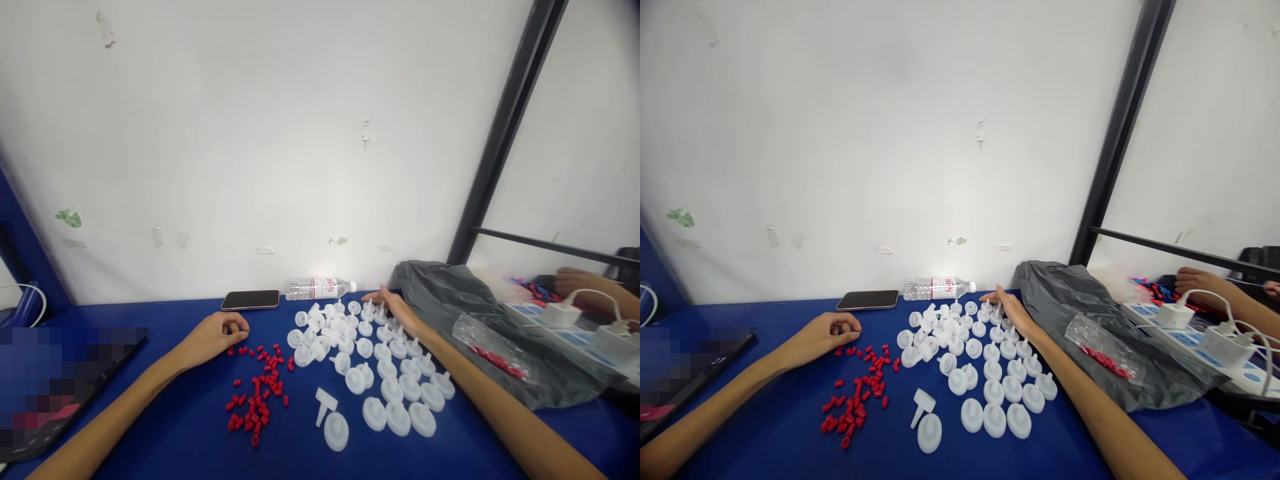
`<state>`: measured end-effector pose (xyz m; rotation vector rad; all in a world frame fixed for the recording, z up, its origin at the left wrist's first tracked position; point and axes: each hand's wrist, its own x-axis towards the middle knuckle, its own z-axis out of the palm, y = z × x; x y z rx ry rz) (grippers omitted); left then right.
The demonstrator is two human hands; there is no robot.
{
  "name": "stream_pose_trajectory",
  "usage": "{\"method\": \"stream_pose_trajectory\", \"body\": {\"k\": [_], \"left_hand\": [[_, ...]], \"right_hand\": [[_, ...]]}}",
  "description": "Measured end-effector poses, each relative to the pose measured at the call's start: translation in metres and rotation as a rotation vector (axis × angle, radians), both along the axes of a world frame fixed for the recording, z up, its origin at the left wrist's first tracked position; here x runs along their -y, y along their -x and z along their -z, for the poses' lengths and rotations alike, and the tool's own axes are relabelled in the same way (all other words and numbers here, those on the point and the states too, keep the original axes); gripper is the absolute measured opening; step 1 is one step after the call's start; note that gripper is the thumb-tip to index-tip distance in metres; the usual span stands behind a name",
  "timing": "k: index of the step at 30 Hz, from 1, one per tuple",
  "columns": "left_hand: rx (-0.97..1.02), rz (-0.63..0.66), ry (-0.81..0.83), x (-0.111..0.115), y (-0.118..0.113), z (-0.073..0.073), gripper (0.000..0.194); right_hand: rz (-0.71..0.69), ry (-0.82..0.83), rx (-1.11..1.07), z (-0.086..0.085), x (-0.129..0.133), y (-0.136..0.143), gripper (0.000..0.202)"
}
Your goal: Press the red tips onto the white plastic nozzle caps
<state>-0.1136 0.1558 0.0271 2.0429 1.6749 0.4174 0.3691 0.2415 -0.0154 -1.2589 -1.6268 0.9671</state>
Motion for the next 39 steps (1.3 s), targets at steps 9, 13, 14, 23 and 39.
{"method": "stream_pose_trajectory", "body": {"k": [9, 13, 14, 23, 39], "left_hand": [[0.019, -0.018, -0.030, -0.001, 0.002, 0.001, 0.038], [0.022, -0.061, -0.088, 0.001, 0.001, 0.000, 0.037], [0.031, -0.073, -0.098, 0.002, 0.001, 0.000, 0.037], [0.171, -0.151, -0.109, 0.003, -0.003, -0.001, 0.038], [0.367, -0.185, -0.379, 0.027, -0.038, -0.015, 0.033]], "right_hand": [[-0.010, -0.023, 0.065, -0.008, 0.008, 0.000, 0.036], [-0.025, -0.029, 0.114, -0.009, 0.009, 0.000, 0.036], [-0.029, -0.026, 0.128, -0.009, 0.009, 0.000, 0.036], [-0.037, -0.040, 0.177, -0.010, 0.007, -0.001, 0.035], [0.060, -0.466, 0.417, -0.061, 0.048, 0.023, 0.023]]}}
